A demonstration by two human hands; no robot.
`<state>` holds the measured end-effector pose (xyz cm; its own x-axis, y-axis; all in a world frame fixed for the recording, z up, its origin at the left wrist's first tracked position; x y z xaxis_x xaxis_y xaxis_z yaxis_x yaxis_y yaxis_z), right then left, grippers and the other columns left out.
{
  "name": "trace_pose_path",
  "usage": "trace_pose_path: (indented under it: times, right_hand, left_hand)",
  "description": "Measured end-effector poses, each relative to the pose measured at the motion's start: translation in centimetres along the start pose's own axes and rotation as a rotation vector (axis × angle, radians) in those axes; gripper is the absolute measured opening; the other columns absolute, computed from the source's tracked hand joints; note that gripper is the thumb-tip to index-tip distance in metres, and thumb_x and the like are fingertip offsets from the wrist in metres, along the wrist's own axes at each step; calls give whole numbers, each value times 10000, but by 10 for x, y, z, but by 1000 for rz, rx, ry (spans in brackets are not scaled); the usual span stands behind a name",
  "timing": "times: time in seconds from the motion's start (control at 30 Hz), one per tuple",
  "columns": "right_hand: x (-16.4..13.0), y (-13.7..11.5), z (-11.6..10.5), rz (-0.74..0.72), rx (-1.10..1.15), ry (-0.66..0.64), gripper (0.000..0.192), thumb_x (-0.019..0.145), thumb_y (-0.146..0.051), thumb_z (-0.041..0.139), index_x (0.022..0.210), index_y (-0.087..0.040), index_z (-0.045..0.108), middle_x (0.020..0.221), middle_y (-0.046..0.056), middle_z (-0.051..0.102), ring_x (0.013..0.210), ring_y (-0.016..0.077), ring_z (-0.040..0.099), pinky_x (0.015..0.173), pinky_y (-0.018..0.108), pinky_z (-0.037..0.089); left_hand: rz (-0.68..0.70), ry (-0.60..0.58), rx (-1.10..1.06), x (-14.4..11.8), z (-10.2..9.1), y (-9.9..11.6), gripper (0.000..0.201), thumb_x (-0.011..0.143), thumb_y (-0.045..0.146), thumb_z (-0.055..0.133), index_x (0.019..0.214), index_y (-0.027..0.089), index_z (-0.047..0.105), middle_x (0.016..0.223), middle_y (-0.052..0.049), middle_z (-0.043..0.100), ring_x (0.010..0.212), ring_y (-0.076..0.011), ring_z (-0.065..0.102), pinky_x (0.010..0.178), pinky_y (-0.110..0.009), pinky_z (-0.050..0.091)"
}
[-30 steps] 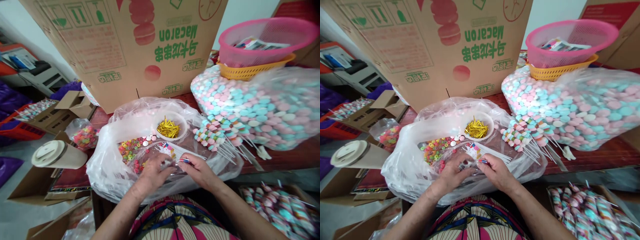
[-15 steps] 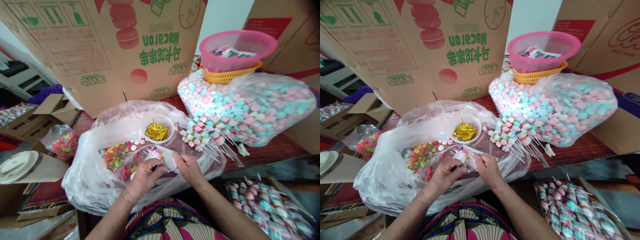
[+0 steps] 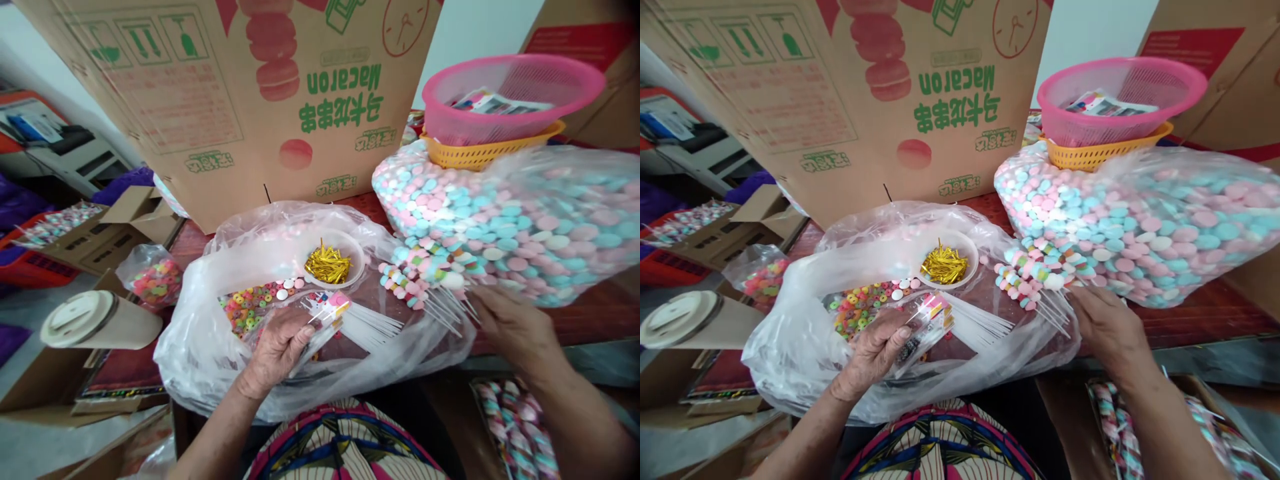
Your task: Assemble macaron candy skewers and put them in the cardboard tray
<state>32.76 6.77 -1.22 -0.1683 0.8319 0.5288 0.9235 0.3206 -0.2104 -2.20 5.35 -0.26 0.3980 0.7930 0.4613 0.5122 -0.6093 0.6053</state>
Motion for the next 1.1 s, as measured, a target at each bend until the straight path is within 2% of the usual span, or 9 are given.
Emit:
trace_pose_path:
  times: [0.07, 0.13, 0.27, 0.4, 0.57, 0.7, 0.8, 0.97, 1.1]
  right_hand:
    - [2, -20, -21, -52, 93, 71, 218, 911, -236, 496, 1037, -238, 674, 947, 86, 707, 850, 251, 671, 800, 389, 543]
    - [6, -45, -33, -143, 154, 63, 253, 903, -189, 506, 1101, -247, 654, 960, 79, 712, 843, 236, 682, 777, 353, 555]
    - [6, -74, -33, -293, 143, -22, 300, 890, -158, 481, 1130, -229, 648, 916, 77, 716, 792, 198, 681, 694, 295, 552]
    - [-2, -74, -25, -348, 93, -121, 353, 855, -97, 441, 1066, -234, 688, 857, 89, 719, 736, 210, 676, 649, 315, 544]
    - [-5, -71, -26, -328, 148, -155, 360, 858, -119, 435, 1062, -253, 699, 863, 92, 724, 720, 222, 683, 604, 311, 546]
    - [-7, -71, -22, -335, 206, -239, 334, 883, -148, 434, 1097, -223, 679, 927, 88, 728, 752, 184, 691, 614, 261, 550]
    - [-11, -69, -16, -331, 182, -343, 366, 862, -112, 427, 1089, -217, 695, 838, 85, 722, 688, 177, 670, 579, 261, 530]
    - [-12, -71, -12, -301, 253, -403, 374, 873, -107, 422, 1103, -222, 694, 944, 110, 727, 793, 207, 694, 670, 306, 563]
    - [-8, -80, -12, -344, 346, -427, 323, 919, -157, 419, 1084, -215, 690, 955, 90, 732, 832, 190, 702, 717, 294, 572]
  left_hand:
    - [12, -42, 46, 1, -1, 0, 313, 975, 336, 395, 928, 215, 680, 870, -44, 721, 846, -179, 655, 852, -355, 462]
    - [37, -74, 90, 4, -2, 2, 329, 977, 349, 388, 914, 213, 682, 877, -51, 720, 857, -185, 652, 875, -367, 449]
    - [110, -66, 136, 9, -7, 10, 318, 978, 349, 391, 909, 206, 667, 872, -56, 721, 835, -182, 643, 849, -358, 440]
    - [130, -22, 170, 10, -13, 16, 334, 988, 336, 371, 867, 190, 645, 820, -40, 713, 758, -161, 621, 775, -328, 425]
    - [132, -158, 279, 13, -5, 18, 376, 986, 345, 370, 774, 180, 633, 686, -22, 657, 669, -156, 587, 712, -316, 388]
    - [136, -159, 286, 16, -7, 21, 427, 997, 365, 328, 743, 179, 617, 661, -20, 631, 654, -154, 583, 691, -307, 385]
    - [152, -180, 256, 17, -9, 23, 424, 1000, 355, 320, 733, 181, 599, 646, -3, 609, 638, -146, 560, 681, -303, 375]
    - [176, -287, 246, 17, 1, 29, 403, 994, 323, 322, 696, 184, 555, 630, 2, 584, 650, -148, 545, 699, -306, 363]
    - [108, -299, 325, 22, 4, 22, 393, 993, 339, 332, 718, 176, 562, 652, -12, 599, 642, -153, 545, 683, -303, 354]
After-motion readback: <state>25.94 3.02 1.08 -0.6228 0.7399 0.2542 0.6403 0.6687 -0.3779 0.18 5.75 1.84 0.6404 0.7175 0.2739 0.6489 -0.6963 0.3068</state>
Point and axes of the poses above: each hand's wrist, its own x-axis towards the middle knuckle, its own z-axis out of the palm, y = z × x, the point moved 7 cm from there along x, towards the middle knuckle
